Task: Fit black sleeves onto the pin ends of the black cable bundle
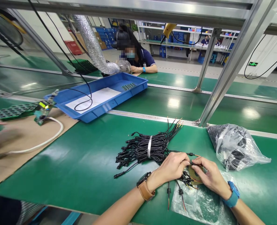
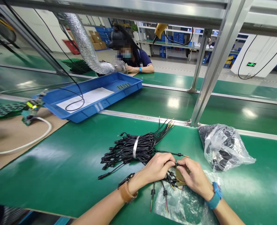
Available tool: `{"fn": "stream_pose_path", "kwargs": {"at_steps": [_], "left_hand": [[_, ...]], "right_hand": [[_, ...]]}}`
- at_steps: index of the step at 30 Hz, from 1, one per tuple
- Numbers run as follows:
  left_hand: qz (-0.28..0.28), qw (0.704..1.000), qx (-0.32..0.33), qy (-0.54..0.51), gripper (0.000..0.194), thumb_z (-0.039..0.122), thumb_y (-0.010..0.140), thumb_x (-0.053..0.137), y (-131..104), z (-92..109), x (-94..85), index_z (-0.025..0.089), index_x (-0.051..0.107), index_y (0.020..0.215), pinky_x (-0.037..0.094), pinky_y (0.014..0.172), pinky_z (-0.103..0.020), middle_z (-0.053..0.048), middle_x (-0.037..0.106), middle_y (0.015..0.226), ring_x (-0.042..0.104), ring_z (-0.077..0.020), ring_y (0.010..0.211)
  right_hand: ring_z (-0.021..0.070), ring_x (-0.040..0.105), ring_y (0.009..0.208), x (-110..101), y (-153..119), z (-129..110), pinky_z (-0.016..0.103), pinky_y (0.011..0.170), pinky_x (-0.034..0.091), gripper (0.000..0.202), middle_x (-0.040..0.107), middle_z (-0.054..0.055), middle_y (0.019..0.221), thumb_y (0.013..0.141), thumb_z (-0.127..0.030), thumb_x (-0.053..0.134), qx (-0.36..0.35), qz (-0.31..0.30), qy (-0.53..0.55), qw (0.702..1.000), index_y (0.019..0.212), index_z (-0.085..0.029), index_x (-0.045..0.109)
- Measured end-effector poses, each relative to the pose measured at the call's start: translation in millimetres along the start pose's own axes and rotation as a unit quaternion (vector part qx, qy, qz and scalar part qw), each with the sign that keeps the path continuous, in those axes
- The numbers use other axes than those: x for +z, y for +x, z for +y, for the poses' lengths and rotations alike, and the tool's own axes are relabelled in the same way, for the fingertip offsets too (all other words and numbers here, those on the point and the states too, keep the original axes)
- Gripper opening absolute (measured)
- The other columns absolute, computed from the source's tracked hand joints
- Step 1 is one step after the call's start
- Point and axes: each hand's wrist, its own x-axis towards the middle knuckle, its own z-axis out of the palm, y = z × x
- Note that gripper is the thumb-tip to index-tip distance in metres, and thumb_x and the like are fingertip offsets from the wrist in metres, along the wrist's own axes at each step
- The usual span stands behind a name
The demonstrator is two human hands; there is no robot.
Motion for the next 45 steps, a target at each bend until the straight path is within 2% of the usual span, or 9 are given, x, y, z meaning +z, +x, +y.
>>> {"fn": "stream_pose_path", "kwargs": {"at_steps": [5,9,15,19,24,27,32,38,45], "left_hand": [[0.013,1.0,-0.015,-0.006,0.015,0.01,0.087,0.054,-4,-4,9.0,0.017,0.063,0.078,0.035,0.058,-0.025,0.0,0.064,0.068,0.056,-0.0131,0.059],[0.0,1.0,-0.008,-0.016,0.016,0.01,0.089,0.053,-4,-4,7.3,0.018,0.064,0.079,0.038,0.059,-0.025,0.0,0.066,0.069,0.057,-0.0133,0.061],[-0.021,1.0,0.002,0.011,0.01,0.015,0.094,0.053,1,2,-4.2,0.018,0.063,0.093,0.046,0.074,-0.028,-0.004,0.068,0.086,0.063,-0.0172,0.08],[-0.01,1.0,-0.015,0.016,0.014,0.01,0.09,0.052,0,0,0.4,0.018,0.059,0.081,0.043,0.067,-0.027,-0.002,0.063,0.075,0.059,-0.0158,0.07],[0.004,1.0,-0.028,-0.009,0.015,0.006,0.085,0.052,-4,-4,7.1,0.018,0.058,0.078,0.039,0.063,-0.026,0.0,0.064,0.071,0.058,-0.0149,0.066],[-0.01,0.999,-0.037,-0.008,0.015,0.008,0.089,0.052,-4,-2,4.2,0.018,0.06,0.081,0.041,0.066,-0.027,-0.001,0.066,0.075,0.06,-0.0157,0.07],[-0.029,0.997,-0.023,0.067,0.009,0.011,0.093,0.052,-1,2,-0.8,0.018,0.059,0.092,0.042,0.078,-0.032,-0.004,0.067,0.088,0.061,-0.0194,0.084],[-0.014,0.998,-0.034,0.053,0.014,0.007,0.088,0.053,-4,-4,7.1,0.018,0.056,0.08,0.038,0.068,-0.03,-0.001,0.062,0.075,0.057,-0.0176,0.072],[-0.018,0.998,-0.041,0.055,0.014,0.006,0.085,0.052,-3,-6,8.7,0.018,0.056,0.078,0.037,0.067,-0.03,-0.001,0.06,0.071,0.056,-0.0175,0.07]], "right_hand": [[0.0183,0.07,0.082,9,2,-4,0.029,0.074,0.056,0.011,0.073,0.007,0.093,0.1,-0.02,0.052,-0.025,0.0,0.01,1.0,0.1,-0.021,0.063],[0.018,0.071,0.083,10,4,-6,0.029,0.076,0.056,0.011,0.074,0.006,0.094,0.1,-0.02,0.052,-0.029,-0.003,0.019,0.999,0.101,-0.021,0.064],[0.017,0.069,0.077,1,2,-1,0.027,0.072,0.055,0.01,0.073,0.004,0.089,0.099,-0.027,0.056,0.009,-0.002,0.007,1.0,0.1,-0.021,0.064],[0.0176,0.069,0.079,6,0,3,0.027,0.072,0.055,0.01,0.072,0.005,0.089,0.099,-0.027,0.056,0.017,-0.007,0.018,1.0,0.097,-0.02,0.062],[0.0177,0.069,0.08,17,-1,5,0.028,0.074,0.054,0.009,0.073,0.006,0.091,0.1,-0.025,0.054,0.009,-0.014,0.038,0.999,0.097,-0.021,0.061],[0.0179,0.069,0.082,17,0,5,0.028,0.075,0.054,0.009,0.073,0.006,0.094,0.1,-0.025,0.055,0.009,-0.009,0.037,0.999,0.101,-0.021,0.062],[0.0185,0.07,0.085,12,1,7,0.027,0.076,0.055,0.009,0.073,0.006,0.095,0.099,-0.027,0.056,0.024,0.005,0.016,1.0,0.101,-0.021,0.063],[0.0174,0.069,0.082,14,2,7,0.027,0.075,0.055,0.008,0.072,0.006,0.092,0.099,-0.025,0.056,0.014,0.005,0.019,1.0,0.099,-0.021,0.062],[0.0159,0.067,0.079,19,4,4,0.026,0.074,0.052,0.008,0.072,0.004,0.091,0.1,-0.024,0.055,0.004,0.004,0.03,1.0,0.099,-0.02,0.063]]}}
